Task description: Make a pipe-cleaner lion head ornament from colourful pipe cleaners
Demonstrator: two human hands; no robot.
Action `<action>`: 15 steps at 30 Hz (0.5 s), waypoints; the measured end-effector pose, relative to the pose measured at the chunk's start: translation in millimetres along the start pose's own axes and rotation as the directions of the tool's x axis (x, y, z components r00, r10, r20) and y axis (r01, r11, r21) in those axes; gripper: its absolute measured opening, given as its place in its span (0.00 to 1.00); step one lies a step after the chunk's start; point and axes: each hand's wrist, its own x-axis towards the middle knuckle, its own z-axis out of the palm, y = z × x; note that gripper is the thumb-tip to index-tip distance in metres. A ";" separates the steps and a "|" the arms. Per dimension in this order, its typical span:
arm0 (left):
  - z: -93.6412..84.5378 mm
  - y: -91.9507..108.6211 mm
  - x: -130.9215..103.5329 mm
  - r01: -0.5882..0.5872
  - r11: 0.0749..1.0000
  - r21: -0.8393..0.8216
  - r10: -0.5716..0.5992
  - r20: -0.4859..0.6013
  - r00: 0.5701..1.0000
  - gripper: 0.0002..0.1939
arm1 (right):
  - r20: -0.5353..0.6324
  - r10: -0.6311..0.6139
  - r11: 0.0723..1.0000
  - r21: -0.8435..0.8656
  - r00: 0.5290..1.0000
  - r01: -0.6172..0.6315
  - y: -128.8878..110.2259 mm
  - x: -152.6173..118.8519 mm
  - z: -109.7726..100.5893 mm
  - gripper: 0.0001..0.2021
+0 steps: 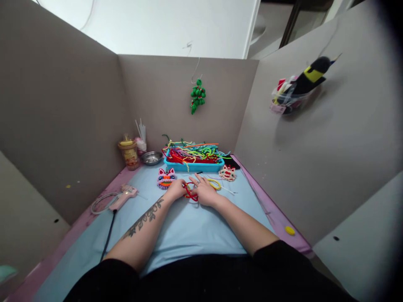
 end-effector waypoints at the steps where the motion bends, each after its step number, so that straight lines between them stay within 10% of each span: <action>1: 0.5 0.3 -0.1 0.001 1.000 -0.012 -0.001 0.004 1.000 0.19 | 0.000 -0.003 1.000 -0.013 1.000 0.003 -0.5 -0.8 0.1 0.14; 15: 1.3 14.9 3.9 0.012 1.000 -0.005 -0.012 0.053 0.999 0.30 | -0.038 0.014 1.000 -0.002 0.999 -0.014 -3.1 -6.1 -3.0 0.16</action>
